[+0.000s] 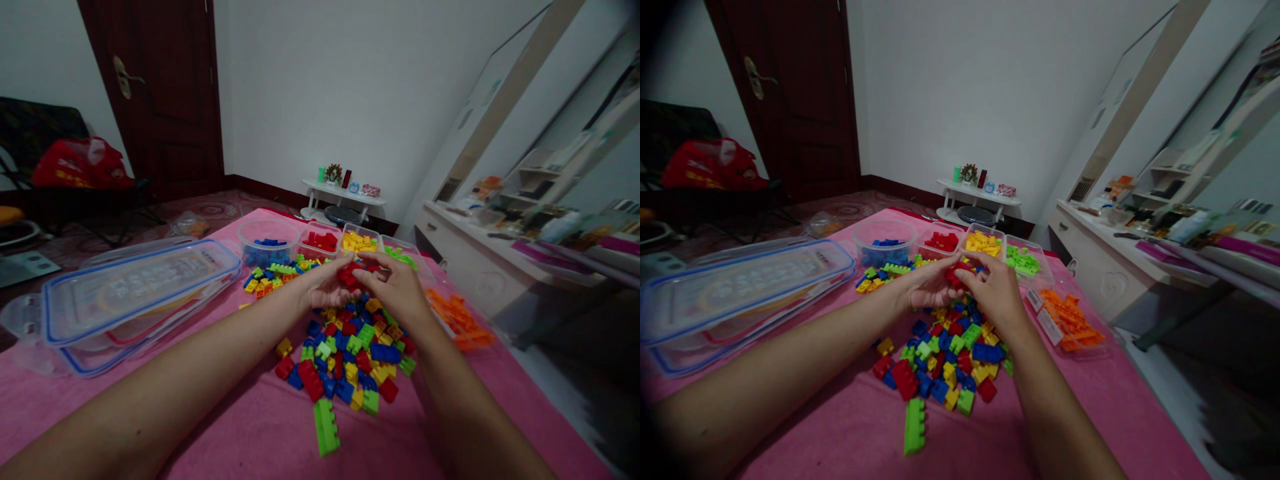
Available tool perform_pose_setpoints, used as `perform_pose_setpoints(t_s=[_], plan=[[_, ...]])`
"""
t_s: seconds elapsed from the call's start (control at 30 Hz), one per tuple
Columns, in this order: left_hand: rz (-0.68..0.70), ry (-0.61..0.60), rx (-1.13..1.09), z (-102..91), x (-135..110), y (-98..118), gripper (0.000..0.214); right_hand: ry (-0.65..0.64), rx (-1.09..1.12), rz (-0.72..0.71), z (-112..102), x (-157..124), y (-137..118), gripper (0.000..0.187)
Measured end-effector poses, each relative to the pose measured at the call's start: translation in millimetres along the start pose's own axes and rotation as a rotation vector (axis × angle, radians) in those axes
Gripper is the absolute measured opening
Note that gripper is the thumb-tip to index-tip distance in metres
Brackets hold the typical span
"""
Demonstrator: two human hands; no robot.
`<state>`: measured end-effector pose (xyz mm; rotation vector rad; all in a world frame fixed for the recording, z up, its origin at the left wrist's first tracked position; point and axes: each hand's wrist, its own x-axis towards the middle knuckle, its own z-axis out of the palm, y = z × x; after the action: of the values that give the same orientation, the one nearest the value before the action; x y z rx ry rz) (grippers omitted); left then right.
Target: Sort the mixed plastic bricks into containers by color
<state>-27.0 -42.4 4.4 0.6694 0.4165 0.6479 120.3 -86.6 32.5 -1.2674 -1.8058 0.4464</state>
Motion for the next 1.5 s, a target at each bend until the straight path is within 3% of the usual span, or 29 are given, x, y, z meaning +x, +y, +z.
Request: perform_pose_setpoints(t_s=[0.13,0.33,0.43,0.53,0.7,0.8,0.93,1.07,1.17,1.23,1.37,1.5], plan=[[0.030,0.068,-0.020,-0.3,0.6,2.2,0.018,0.062,0.073,0.027,-4.5,1.2,-0.8,0.038],[0.046,0.046,-0.008,2.8,-1.4,6.2,0.013,0.055,0.129,0.077,-4.2,1.5,-4.0,0.036],[0.058,0.110,0.050,2.5,6.2,15.8,0.011,0.116,0.131,0.087,-6.3,1.8,-4.7,0.035],[0.111,0.240,0.159,0.8,22.8,40.0,0.010,0.171,0.163,0.101,-11.0,2.7,-3.9,0.033],[0.413,0.660,0.463,-11.7,57.7,90.7,0.009,0.198,0.184,0.134,-16.7,3.6,-3.4,0.032],[0.446,0.769,0.592,-23.5,67.6,105.7,0.009,0.196,0.177,0.138,-18.3,3.6,-4.3,0.031],[0.465,0.860,0.802,-35.7,65.1,108.5,0.008,0.176,0.132,0.093,-14.8,3.6,-5.3,0.027],[0.522,0.856,1.079,-37.9,58.4,107.2,0.019,0.075,-0.004,-0.034,8.3,-4.9,-16.3,0.021],[0.598,0.752,1.313,-33.9,50.4,99.1,0.027,-0.191,-0.073,-0.219,35.7,-23.8,-35.9,0.024],[0.617,0.635,1.386,-29.7,40.9,88.8,0.027,-0.373,-0.048,-0.353,52.3,-40.4,-50.2,0.036],[0.592,0.422,1.437,-20.1,15.3,70.2,0.026,-0.593,-0.103,-0.504,75.2,-66.1,-69.9,0.052],[0.594,0.397,1.502,-14.3,-4.3,74.7,0.025,-0.676,-0.217,-0.589,101.2,-64.0,-76.4,0.044]])
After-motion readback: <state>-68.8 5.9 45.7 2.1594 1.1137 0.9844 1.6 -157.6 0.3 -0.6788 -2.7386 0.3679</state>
